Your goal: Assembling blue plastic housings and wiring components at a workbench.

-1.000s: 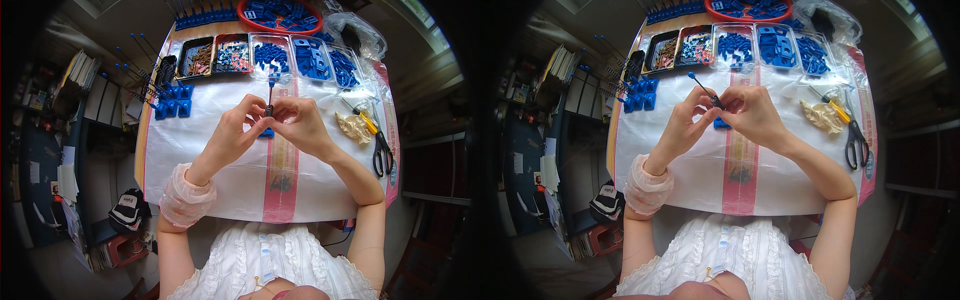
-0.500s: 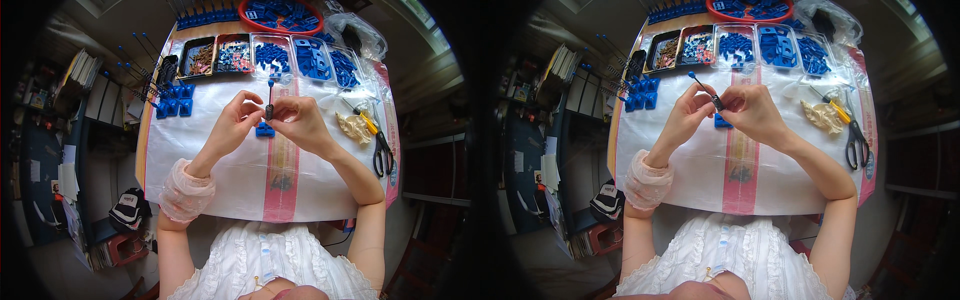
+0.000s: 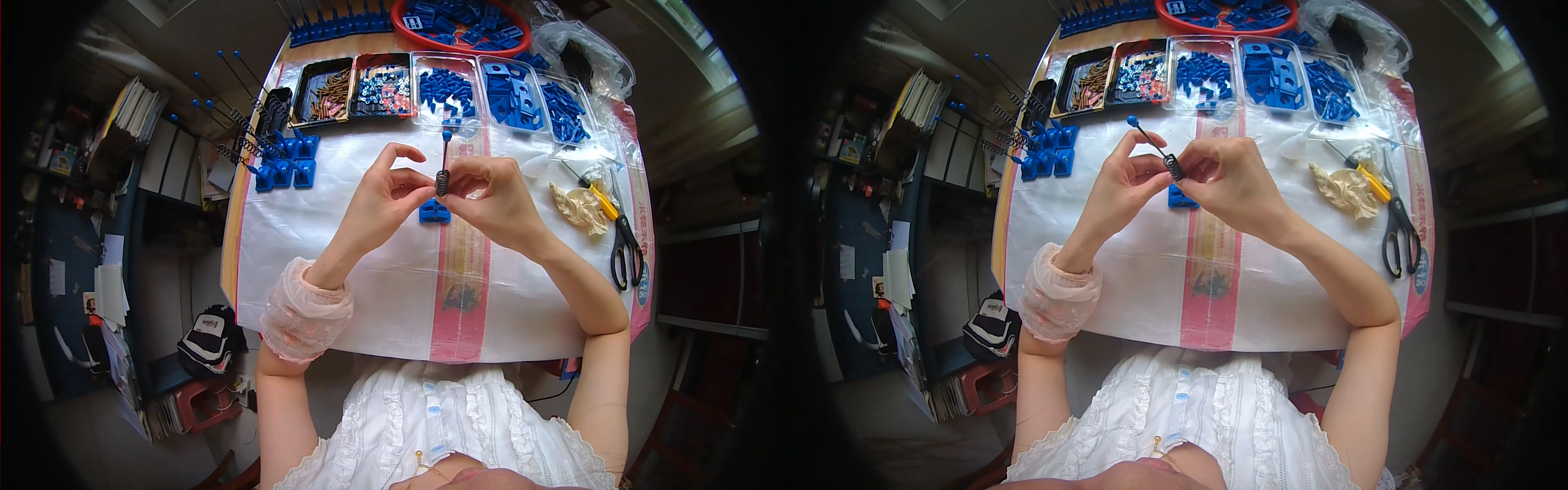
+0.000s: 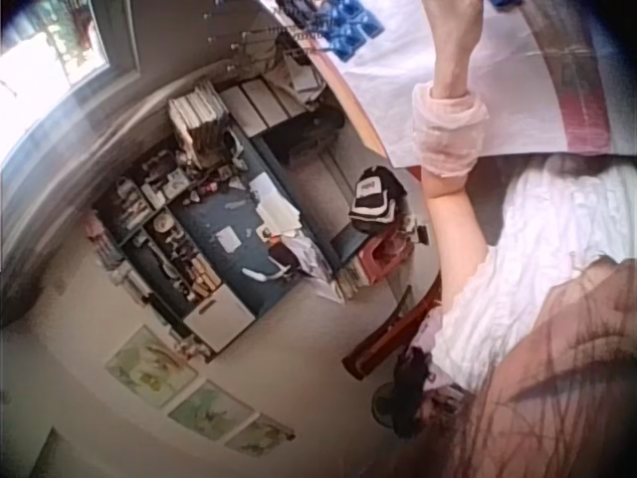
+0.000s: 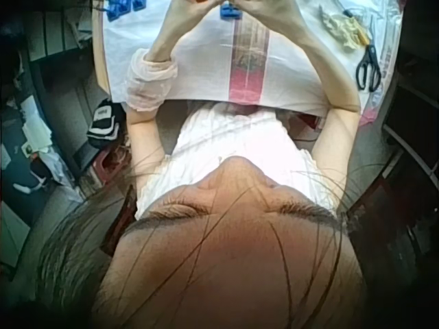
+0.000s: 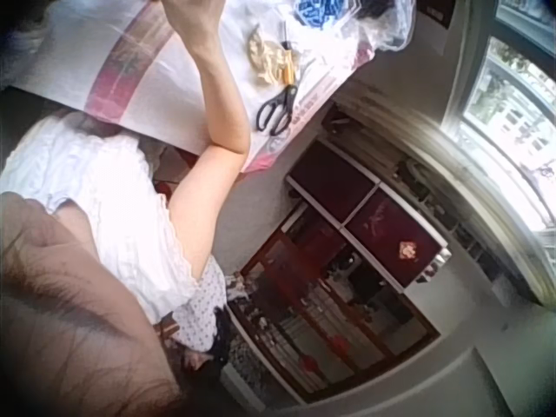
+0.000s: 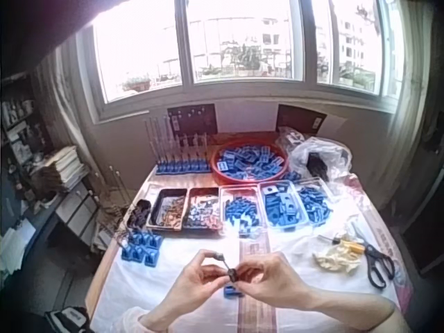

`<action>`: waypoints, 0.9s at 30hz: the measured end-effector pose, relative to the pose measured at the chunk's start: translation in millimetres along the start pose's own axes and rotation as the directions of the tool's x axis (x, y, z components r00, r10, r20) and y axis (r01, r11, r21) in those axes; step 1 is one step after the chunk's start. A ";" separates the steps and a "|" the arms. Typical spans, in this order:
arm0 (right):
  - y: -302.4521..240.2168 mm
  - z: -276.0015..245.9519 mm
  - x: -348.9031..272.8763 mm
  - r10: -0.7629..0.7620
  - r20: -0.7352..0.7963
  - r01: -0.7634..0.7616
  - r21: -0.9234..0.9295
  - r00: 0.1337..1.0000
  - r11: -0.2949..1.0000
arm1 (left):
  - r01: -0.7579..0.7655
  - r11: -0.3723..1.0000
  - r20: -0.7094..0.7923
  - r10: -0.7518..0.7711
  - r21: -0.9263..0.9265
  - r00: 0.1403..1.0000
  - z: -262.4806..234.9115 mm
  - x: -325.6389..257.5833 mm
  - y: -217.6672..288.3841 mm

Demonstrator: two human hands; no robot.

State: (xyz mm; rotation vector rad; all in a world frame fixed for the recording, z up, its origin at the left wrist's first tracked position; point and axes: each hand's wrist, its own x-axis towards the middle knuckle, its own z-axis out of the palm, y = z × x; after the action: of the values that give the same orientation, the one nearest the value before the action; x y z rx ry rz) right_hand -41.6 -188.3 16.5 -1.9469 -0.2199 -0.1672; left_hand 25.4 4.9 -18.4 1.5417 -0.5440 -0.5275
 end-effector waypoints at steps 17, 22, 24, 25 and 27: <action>0.8 0.2 0.2 -0.001 0.005 0.001 0.010 1.000 1.000 | -0.099 0.995 -0.091 0.100 0.015 0.991 -2.6 5.9 -7.6; 0.6 1.1 -0.1 0.012 0.008 -0.012 0.023 1.000 1.000 | -0.054 0.996 -0.127 0.045 -0.069 0.991 -13.9 6.9 -5.2; 0.2 0.6 0.1 0.014 0.011 -0.014 0.023 1.000 1.000 | -0.027 0.989 -0.117 0.010 -0.144 0.993 -15.9 7.0 -4.3; -0.2 0.1 0.1 0.015 0.012 -0.015 0.021 1.000 1.000 | -0.011 0.984 -0.111 -0.009 -0.180 0.994 -16.6 7.4 -4.5; 0.0 0.0 0.1 0.015 0.015 -0.015 0.018 1.000 1.000 | 0.021 0.970 -0.099 -0.047 -0.242 0.994 -18.3 7.8 -7.0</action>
State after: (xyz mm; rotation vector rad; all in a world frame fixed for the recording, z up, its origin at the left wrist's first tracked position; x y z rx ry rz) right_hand -41.5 -188.3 16.5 -1.9321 -0.2158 -0.1402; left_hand 43.1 14.5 -24.7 1.3401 -0.3597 -0.5166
